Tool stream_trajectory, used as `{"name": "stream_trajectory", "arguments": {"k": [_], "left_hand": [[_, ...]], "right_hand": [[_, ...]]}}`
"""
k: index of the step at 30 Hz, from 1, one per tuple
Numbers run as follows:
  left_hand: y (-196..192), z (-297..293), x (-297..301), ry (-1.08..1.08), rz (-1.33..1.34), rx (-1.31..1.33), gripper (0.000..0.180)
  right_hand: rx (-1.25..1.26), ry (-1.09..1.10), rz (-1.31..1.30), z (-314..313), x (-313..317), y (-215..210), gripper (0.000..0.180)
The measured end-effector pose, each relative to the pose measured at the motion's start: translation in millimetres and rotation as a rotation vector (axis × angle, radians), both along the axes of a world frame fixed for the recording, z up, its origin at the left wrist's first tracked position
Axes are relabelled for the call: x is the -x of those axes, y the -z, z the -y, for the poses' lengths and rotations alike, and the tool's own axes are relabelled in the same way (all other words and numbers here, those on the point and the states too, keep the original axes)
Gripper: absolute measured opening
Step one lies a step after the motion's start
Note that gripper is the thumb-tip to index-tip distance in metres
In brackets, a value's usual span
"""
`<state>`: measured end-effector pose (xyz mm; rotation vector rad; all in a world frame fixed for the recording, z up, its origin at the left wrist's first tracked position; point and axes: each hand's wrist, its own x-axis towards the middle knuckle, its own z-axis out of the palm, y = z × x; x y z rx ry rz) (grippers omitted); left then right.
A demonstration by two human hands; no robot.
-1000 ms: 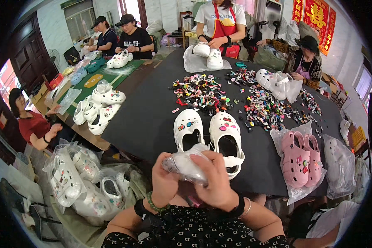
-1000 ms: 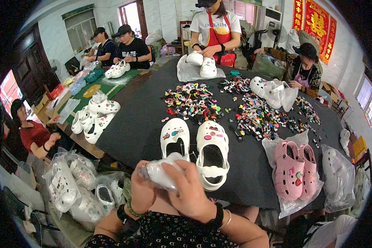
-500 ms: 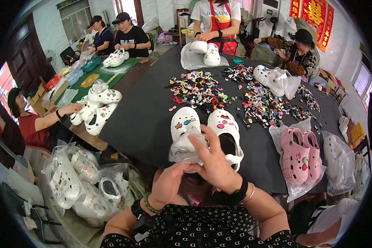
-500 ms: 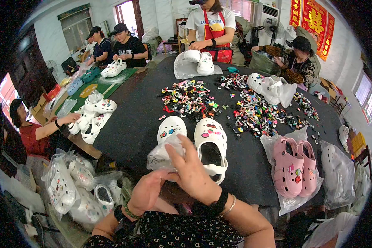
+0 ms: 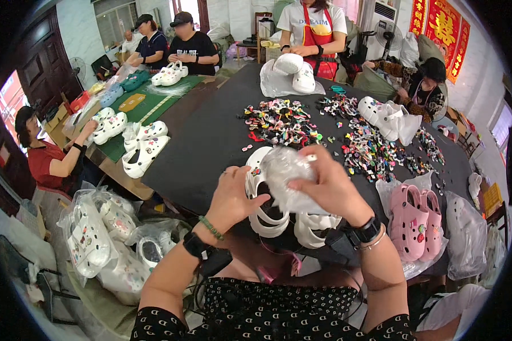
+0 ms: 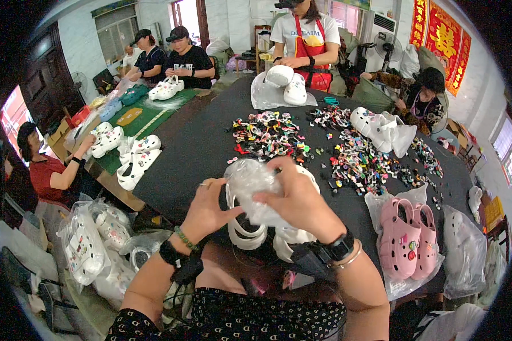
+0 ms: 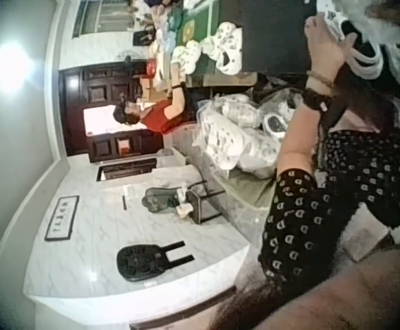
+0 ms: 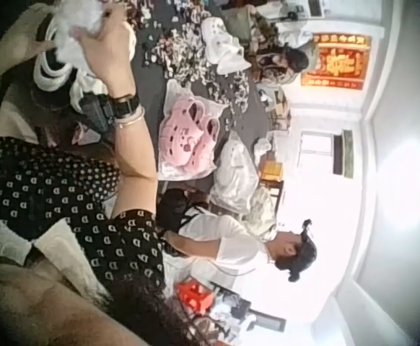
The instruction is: The recorder is attaching small decorative charms into the holes of foam clogs at a manufacturing table.
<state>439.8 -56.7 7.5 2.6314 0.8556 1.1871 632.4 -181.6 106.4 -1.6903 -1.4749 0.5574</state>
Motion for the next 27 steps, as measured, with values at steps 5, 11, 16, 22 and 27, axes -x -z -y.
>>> {"name": "stream_trajectory", "arguments": {"k": [5, 11, 16, 22, 27], "left_hand": [[36, -34, -18, 0.125, -0.041, 0.296, 0.051], [37, -26, -13, 0.139, 0.127, 0.187, 0.036], [39, -28, -11, 0.038, -0.010, 0.166, 0.026], [32, -7, -27, 0.063, -0.094, 0.194, 0.022], [6, 5, -26, -0.037, -0.163, 0.387, 0.030]], "right_hand": [[0.187, -0.269, 0.081, -28, -1, 25, 0.044], [0.360, -0.343, 0.379, -56, -2, 49, 0.043], [0.125, -0.133, 0.710, -67, 24, 63, 0.026], [0.111, 0.064, 0.768, -81, 22, 78, 0.014], [0.035, -0.053, 0.516, -69, 8, 68, 0.029]]}}
